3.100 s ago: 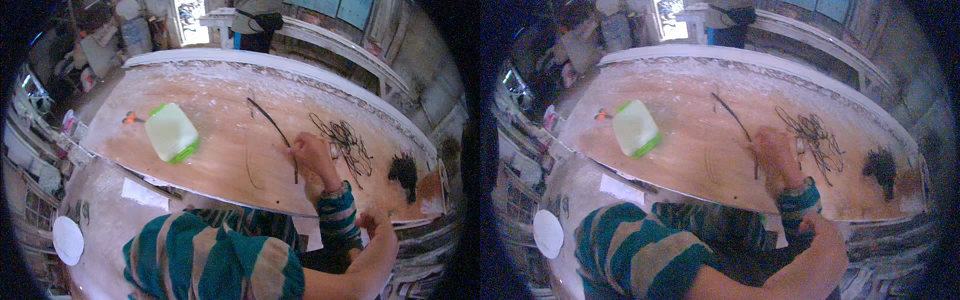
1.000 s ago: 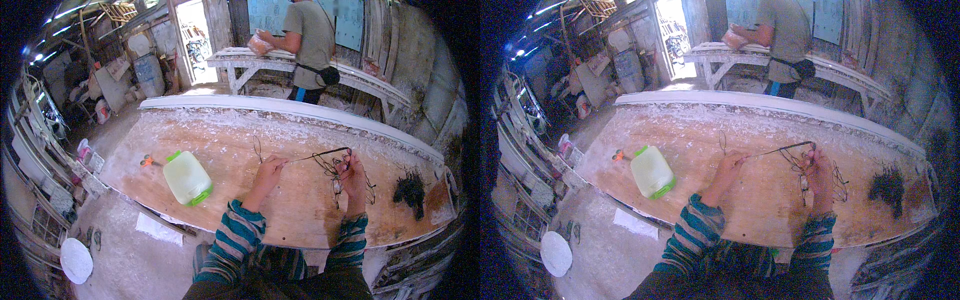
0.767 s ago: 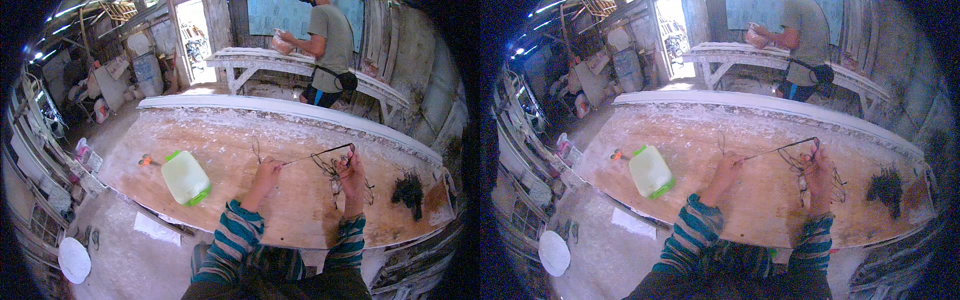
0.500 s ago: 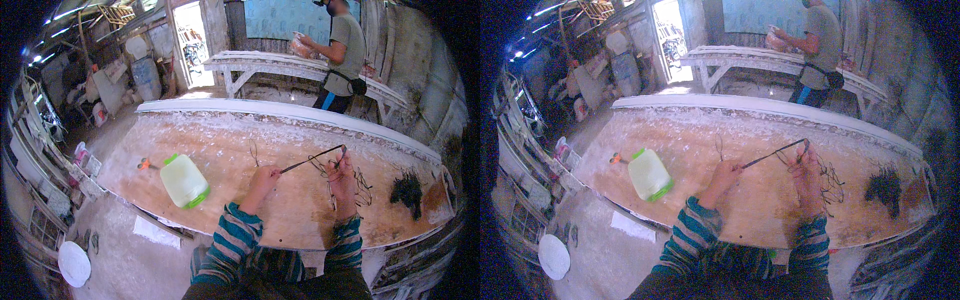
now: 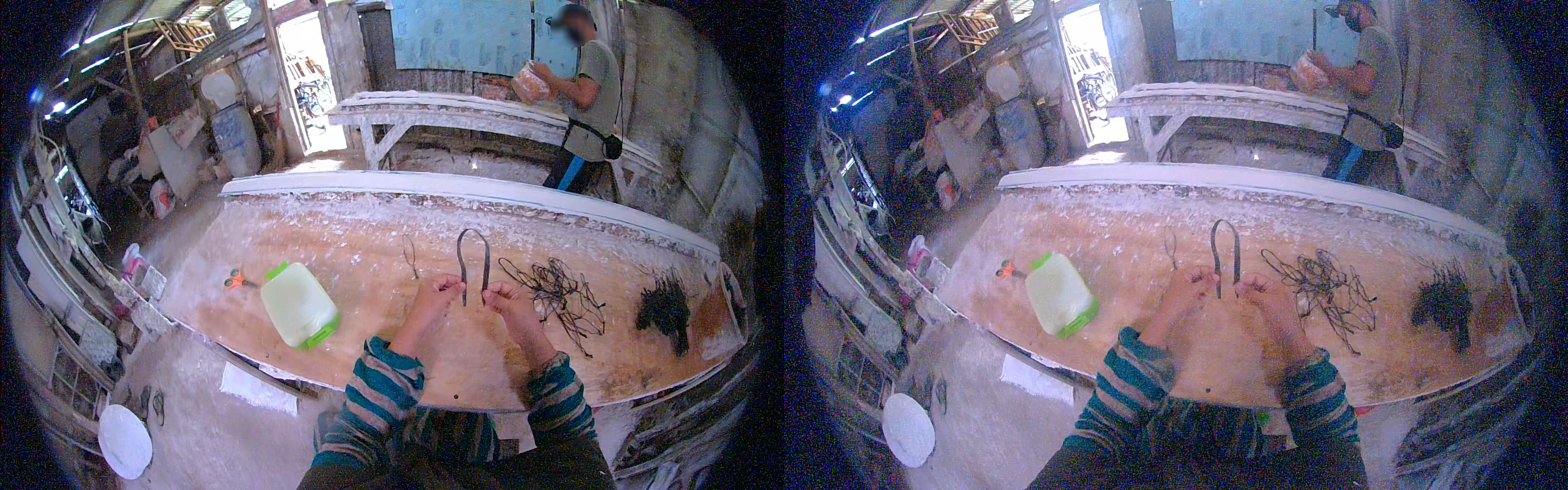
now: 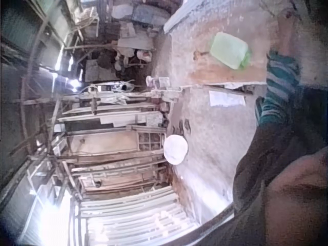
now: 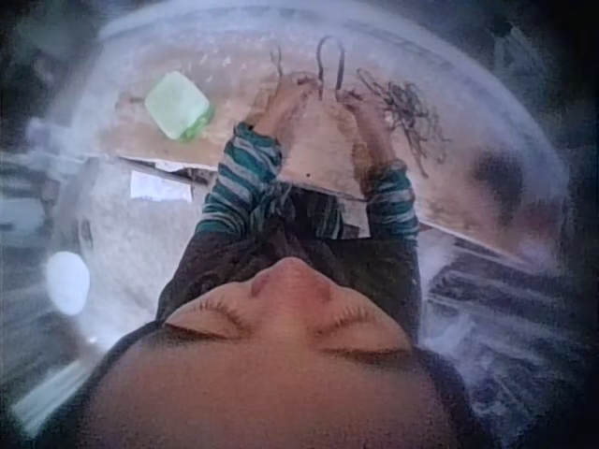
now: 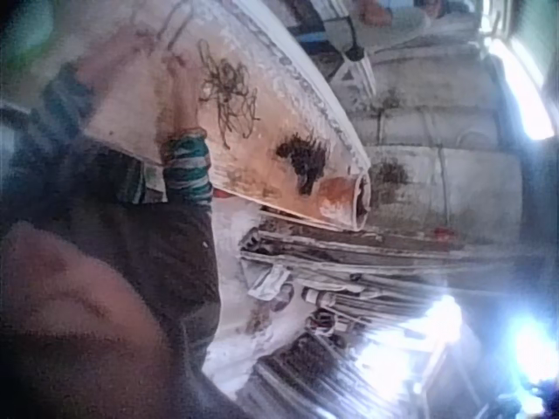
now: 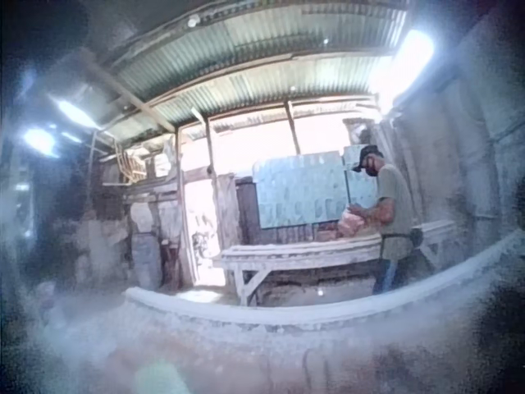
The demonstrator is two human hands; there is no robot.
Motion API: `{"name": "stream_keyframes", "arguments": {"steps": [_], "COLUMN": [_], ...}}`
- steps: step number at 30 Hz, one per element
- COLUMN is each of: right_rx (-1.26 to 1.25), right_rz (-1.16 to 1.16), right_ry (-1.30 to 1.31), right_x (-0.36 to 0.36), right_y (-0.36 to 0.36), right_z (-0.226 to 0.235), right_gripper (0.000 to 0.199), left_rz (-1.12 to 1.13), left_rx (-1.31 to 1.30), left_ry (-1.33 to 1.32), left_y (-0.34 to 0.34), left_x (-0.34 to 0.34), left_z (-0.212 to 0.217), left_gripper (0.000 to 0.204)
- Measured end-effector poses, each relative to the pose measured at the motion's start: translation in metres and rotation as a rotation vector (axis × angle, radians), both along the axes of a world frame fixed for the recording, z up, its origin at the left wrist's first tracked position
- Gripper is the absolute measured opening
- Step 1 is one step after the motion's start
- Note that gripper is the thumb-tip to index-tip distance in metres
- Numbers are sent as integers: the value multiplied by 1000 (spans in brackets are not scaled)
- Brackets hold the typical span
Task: The person repeatedly picks up thin black cords from a wooden table and ties them into loops or knots by hand. A green plastic container and a pair of scissors are visible on the table. Another person works at a separate table in the background.
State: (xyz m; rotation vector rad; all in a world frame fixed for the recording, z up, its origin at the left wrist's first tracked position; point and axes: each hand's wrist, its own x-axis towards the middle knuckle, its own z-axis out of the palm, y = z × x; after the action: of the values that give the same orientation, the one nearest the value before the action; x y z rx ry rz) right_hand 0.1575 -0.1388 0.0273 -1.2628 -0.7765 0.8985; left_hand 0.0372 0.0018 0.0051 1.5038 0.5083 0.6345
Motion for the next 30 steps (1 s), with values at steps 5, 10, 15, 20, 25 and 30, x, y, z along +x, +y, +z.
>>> {"name": "stream_keyframes", "arguments": {"steps": [5, 10, 15, 20, 25, 30], "right_rx": [-52, 19, 80, 65, 78, 101], "right_rz": [-21, -47, -74, -88, -105, -83], "right_ry": [103, -16, -53, -273, -393, -371], "right_x": [-16, -11, -17, -3, -7, -6], "right_y": [0, 4, 4, 11, 10, 11], "right_z": [11, -3, 1, -23, -17, -19], "right_gripper": [7, 6, 4, 4, 6, 7], "left_rz": [-122, -162, -179, -240, -214, -180], "left_rx": [-113, -202, -219, -58, -79, -247], "left_ry": [-46, -90, -108, 4, -17, -62], "left_y": [-3, -8, -7, -7, -12, -12], "left_x": [2, 6, 8, 4, 1, 3], "left_z": [-3, -6, -12, -1, 0, -3], "left_gripper": [12, 13, 18, 11, 9, 8]}}
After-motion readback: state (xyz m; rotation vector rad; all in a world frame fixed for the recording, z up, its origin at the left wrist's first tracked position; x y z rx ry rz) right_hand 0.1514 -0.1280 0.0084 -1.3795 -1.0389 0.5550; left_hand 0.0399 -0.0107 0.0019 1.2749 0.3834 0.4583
